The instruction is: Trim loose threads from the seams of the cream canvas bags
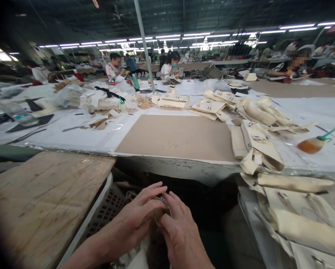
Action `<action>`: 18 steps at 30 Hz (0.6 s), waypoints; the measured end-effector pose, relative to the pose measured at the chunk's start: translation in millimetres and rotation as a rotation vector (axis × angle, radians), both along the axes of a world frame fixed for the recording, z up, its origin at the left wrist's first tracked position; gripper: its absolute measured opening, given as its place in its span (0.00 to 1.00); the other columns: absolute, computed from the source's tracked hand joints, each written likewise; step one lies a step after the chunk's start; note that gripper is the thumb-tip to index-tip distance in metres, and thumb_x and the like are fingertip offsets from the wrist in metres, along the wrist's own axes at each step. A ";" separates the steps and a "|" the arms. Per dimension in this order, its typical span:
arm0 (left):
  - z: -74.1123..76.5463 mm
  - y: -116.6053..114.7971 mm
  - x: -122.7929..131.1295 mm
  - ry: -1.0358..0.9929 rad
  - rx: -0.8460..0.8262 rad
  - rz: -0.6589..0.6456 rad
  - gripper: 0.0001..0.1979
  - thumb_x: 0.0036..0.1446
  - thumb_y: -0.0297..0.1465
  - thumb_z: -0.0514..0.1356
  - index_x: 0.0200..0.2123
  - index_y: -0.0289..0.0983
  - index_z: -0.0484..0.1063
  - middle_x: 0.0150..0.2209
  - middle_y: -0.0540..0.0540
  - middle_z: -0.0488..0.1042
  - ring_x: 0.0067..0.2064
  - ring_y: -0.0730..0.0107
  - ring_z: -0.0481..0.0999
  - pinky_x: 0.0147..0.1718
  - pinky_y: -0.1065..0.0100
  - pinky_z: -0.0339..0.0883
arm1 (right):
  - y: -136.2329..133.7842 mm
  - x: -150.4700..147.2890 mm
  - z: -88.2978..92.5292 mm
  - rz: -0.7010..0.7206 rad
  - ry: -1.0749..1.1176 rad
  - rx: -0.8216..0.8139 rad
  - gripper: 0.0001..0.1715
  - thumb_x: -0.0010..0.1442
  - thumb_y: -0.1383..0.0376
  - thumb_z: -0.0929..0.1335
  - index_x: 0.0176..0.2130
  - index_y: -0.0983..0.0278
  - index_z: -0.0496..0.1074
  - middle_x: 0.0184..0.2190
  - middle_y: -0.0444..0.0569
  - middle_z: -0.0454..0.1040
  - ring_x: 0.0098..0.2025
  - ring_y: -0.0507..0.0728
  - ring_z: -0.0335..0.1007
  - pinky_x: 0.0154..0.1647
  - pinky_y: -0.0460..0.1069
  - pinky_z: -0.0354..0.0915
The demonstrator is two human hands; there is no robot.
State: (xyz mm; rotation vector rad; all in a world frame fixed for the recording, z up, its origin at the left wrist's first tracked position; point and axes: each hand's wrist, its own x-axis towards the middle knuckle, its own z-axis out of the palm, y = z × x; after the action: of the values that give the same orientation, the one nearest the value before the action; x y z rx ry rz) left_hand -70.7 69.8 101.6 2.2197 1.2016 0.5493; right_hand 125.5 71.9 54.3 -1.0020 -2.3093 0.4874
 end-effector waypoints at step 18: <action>13.0 28.3 4.3 0.037 -0.206 -0.154 0.06 0.55 0.21 0.62 0.34 0.36 0.76 0.46 0.46 0.72 0.47 0.67 0.72 0.47 0.70 0.66 | -10.3 12.1 -0.1 -0.185 -0.025 -0.151 0.16 0.55 0.75 0.60 0.38 0.59 0.69 0.58 0.53 0.66 0.57 0.62 0.67 0.52 0.59 0.70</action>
State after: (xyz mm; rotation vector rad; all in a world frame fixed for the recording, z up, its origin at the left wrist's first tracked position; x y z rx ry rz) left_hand -66.4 98.2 114.6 2.1316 1.0437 0.3095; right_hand 137.6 61.6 54.3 -1.2872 -2.2005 0.5826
